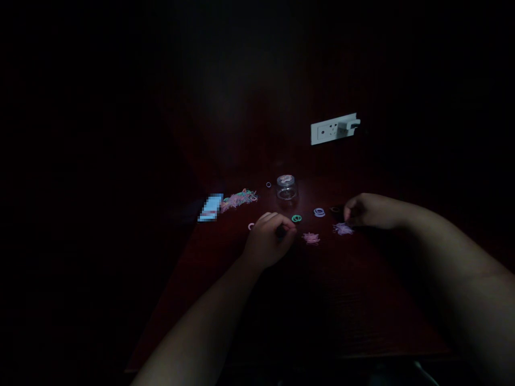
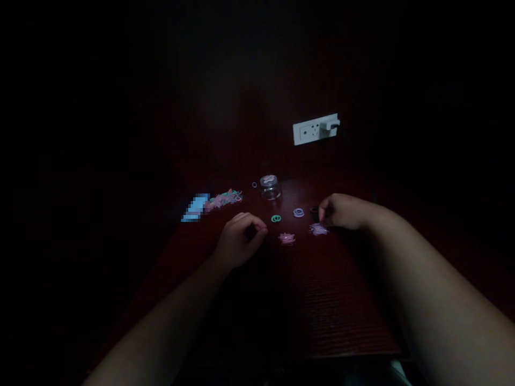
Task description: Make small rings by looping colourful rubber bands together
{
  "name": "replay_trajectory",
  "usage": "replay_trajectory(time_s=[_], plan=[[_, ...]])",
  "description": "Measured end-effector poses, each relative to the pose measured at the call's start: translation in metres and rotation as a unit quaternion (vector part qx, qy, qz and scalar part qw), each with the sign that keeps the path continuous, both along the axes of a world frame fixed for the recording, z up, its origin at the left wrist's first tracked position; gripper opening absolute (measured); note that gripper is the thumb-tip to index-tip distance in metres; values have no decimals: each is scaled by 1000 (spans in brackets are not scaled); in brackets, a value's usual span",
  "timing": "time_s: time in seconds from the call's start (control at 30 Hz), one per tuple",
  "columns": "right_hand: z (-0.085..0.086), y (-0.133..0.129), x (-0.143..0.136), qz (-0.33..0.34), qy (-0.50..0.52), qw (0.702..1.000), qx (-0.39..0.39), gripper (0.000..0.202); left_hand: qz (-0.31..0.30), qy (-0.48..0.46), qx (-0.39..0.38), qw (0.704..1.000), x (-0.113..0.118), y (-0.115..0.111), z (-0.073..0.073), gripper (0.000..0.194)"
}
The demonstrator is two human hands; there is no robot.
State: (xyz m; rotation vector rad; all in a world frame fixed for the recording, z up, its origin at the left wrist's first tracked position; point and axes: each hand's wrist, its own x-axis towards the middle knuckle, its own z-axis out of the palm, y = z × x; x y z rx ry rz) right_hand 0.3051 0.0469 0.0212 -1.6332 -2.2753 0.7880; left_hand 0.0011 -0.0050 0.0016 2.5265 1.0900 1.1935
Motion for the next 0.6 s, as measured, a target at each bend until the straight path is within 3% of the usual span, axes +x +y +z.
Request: replay_trajectory(time_s=[0.43, 0.53, 0.6], plan=[[6, -7, -11, 10, 18, 1000, 15, 5, -8, -2, 4, 1000, 0, 0, -1, 5], [3, -13, -32, 53, 39, 996, 57, 10, -7, 5, 4, 1000, 1, 1, -2, 6], [-3, -17, -47, 97, 29, 987, 126, 10, -6, 13, 3, 1000, 1, 1, -3, 5]])
